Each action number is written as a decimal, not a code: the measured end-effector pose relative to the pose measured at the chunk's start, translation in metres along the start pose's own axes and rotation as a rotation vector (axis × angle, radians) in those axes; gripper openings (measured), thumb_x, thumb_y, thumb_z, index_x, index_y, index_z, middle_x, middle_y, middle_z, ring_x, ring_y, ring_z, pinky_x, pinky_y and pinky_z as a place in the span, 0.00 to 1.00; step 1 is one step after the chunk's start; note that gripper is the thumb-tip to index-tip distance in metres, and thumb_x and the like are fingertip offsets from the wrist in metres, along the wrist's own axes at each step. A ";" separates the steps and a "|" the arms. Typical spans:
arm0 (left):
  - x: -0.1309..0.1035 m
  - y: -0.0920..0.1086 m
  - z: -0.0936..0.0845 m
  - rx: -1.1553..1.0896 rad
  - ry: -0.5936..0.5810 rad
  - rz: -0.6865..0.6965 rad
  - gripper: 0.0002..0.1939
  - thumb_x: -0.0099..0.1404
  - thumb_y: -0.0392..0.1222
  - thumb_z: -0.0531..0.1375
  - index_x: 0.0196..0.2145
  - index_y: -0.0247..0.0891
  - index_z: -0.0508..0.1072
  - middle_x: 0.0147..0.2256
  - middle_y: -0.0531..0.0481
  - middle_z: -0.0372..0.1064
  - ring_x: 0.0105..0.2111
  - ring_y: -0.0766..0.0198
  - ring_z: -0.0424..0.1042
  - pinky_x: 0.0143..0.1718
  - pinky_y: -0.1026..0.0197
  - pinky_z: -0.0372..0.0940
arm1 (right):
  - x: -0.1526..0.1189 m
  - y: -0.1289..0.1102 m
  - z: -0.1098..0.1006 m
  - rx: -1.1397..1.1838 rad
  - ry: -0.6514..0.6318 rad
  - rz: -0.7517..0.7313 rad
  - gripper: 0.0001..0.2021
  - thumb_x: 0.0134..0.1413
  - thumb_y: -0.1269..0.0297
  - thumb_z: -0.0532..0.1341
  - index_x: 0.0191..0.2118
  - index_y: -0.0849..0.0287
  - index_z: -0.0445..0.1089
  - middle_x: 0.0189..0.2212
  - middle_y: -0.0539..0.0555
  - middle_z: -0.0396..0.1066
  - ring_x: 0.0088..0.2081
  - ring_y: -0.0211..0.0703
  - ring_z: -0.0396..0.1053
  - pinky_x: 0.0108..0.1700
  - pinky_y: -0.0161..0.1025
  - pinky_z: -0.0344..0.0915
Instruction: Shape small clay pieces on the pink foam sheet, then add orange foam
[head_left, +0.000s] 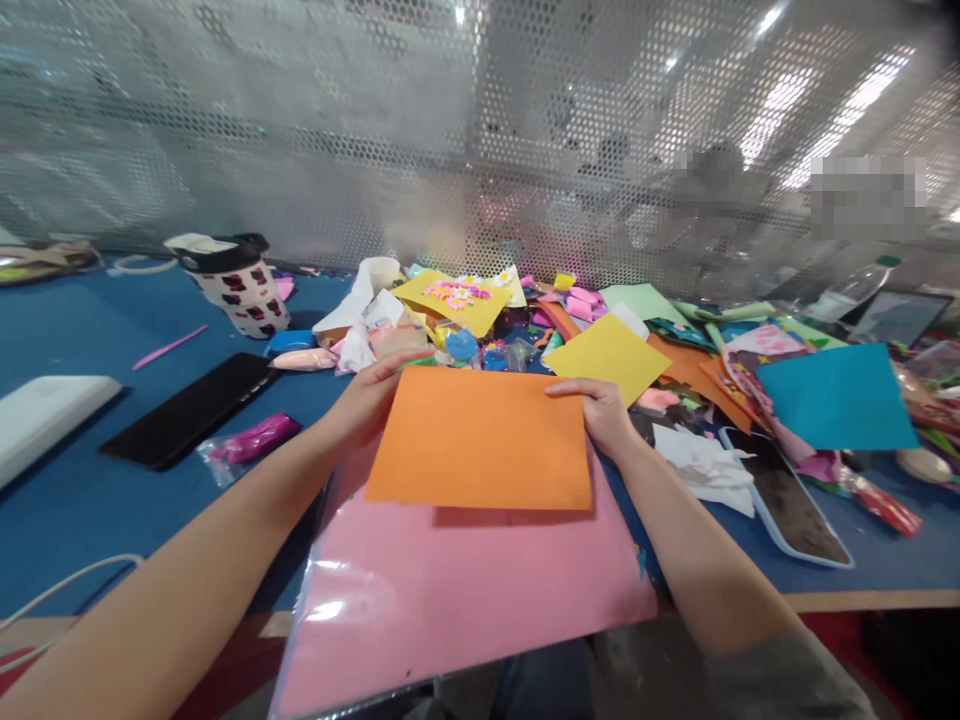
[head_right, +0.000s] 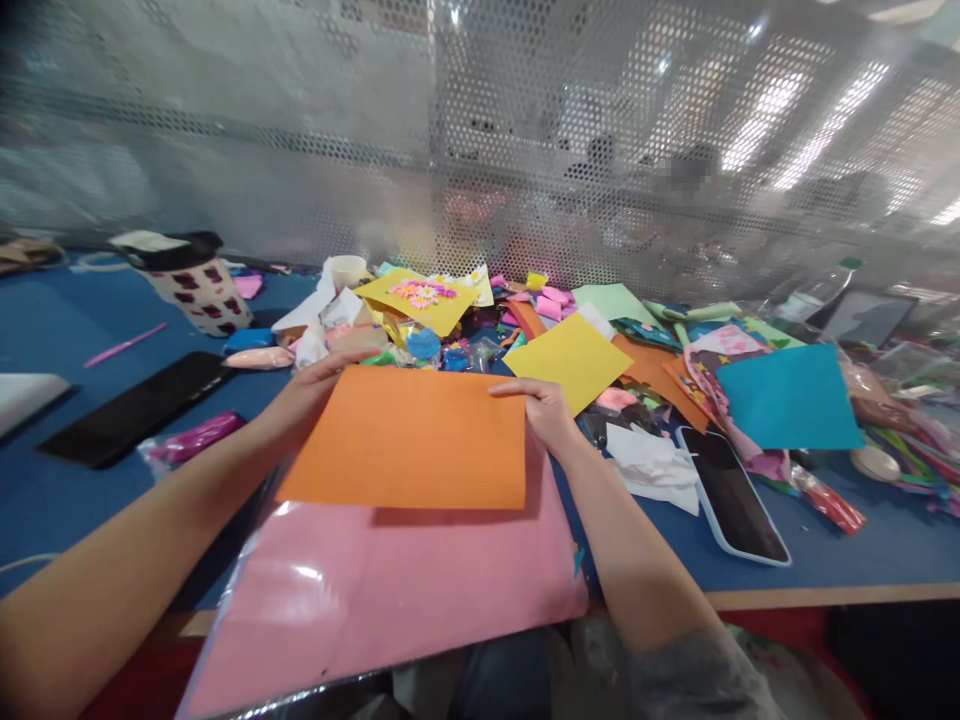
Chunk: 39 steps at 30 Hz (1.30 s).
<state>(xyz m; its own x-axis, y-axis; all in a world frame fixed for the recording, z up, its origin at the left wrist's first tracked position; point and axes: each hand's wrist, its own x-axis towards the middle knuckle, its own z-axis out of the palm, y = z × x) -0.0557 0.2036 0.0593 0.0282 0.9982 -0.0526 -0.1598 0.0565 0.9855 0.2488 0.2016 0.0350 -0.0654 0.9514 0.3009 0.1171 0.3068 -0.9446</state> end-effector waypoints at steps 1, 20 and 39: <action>-0.001 0.000 0.002 -0.037 0.004 -0.027 0.23 0.48 0.47 0.70 0.44 0.40 0.79 0.35 0.47 0.80 0.34 0.56 0.79 0.31 0.63 0.72 | 0.000 0.001 0.000 -0.006 0.004 -0.010 0.09 0.41 0.67 0.60 0.24 0.51 0.80 0.29 0.50 0.80 0.33 0.44 0.76 0.39 0.40 0.71; -0.001 -0.006 0.002 -0.059 -0.010 -0.271 0.14 0.61 0.47 0.61 0.40 0.36 0.76 0.36 0.42 0.79 0.34 0.54 0.79 0.34 0.59 0.74 | -0.001 0.005 0.006 -0.066 0.020 -0.007 0.10 0.45 0.66 0.59 0.27 0.51 0.80 0.33 0.51 0.80 0.39 0.48 0.76 0.43 0.44 0.71; 0.001 -0.007 0.002 -0.013 0.113 -0.309 0.15 0.62 0.52 0.63 0.38 0.38 0.77 0.35 0.43 0.79 0.33 0.54 0.79 0.28 0.60 0.72 | -0.004 0.014 0.011 -0.117 0.012 -0.010 0.16 0.44 0.70 0.54 0.30 0.51 0.80 0.35 0.50 0.80 0.43 0.48 0.75 0.49 0.45 0.69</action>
<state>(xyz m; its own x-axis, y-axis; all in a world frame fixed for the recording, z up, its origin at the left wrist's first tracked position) -0.0523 0.2044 0.0523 -0.0326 0.9298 -0.3667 -0.1730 0.3561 0.9183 0.2399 0.2023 0.0193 -0.0558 0.9482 0.3128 0.2317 0.3170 -0.9197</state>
